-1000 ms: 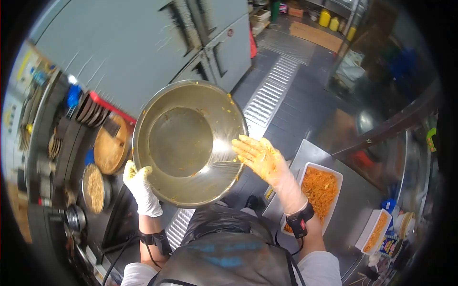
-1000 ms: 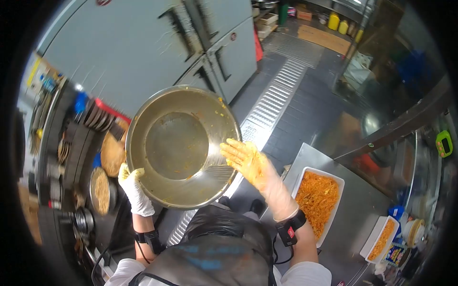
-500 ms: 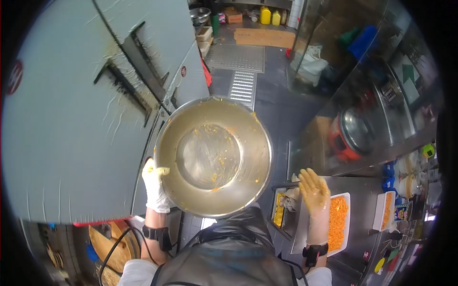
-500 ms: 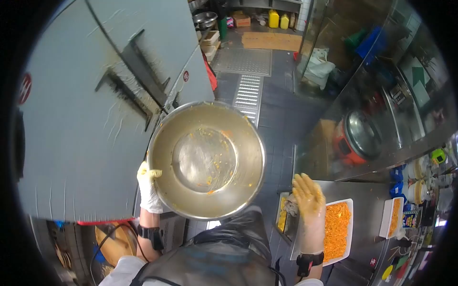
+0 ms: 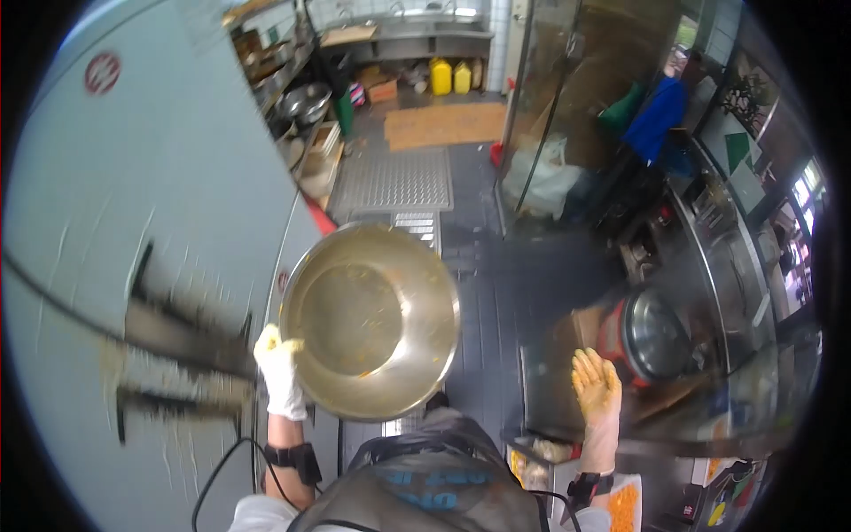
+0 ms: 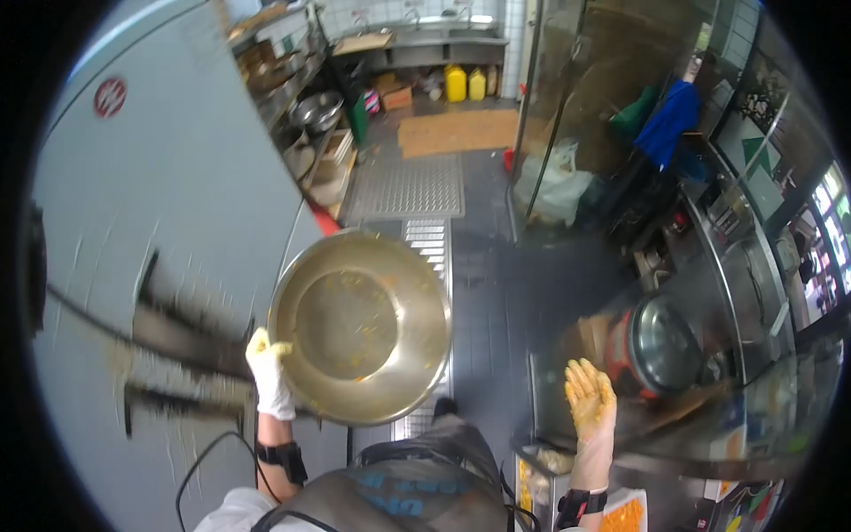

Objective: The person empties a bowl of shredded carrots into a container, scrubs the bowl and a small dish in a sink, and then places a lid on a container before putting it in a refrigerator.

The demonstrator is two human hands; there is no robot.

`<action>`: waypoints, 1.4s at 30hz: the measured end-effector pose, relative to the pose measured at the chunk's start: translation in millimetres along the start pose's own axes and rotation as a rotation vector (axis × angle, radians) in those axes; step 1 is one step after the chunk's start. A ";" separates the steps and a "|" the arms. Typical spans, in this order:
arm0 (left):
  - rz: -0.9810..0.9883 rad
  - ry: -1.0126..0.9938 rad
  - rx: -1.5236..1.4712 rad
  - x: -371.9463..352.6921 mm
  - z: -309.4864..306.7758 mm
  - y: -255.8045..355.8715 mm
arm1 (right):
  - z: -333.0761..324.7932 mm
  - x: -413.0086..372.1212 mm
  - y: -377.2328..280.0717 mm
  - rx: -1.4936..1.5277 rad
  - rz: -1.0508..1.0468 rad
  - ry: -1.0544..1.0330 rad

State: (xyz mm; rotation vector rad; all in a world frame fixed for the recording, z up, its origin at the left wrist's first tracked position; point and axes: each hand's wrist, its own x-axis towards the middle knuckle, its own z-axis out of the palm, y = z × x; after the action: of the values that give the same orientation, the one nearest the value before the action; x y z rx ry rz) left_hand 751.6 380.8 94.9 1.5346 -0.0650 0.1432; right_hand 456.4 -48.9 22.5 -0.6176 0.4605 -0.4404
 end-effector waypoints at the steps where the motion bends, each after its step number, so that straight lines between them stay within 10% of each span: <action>1: 0.058 0.011 0.123 24.3 6.5 -2.0 | 19.3 34.4 -3.5 -0.032 0.006 -0.013; 11: 0.144 0.113 0.414 255.2 86.3 -39.0 | 192.9 340.4 -6.9 -0.329 0.106 -0.170; 26: 0.193 0.034 0.485 690.2 304.9 -131.0 | 188.2 646.8 -48.5 -0.176 0.081 0.327; 42: 0.114 0.287 0.389 1032.8 542.5 -161.4 | 387.4 1222.8 -166.4 -0.432 0.088 -0.058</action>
State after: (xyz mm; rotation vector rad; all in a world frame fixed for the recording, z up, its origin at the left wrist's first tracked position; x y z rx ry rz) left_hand 1821.4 -111.8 91.0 1.8823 0.1098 0.4889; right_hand 1610.2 -631.5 71.5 -1.0202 0.5303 -0.2375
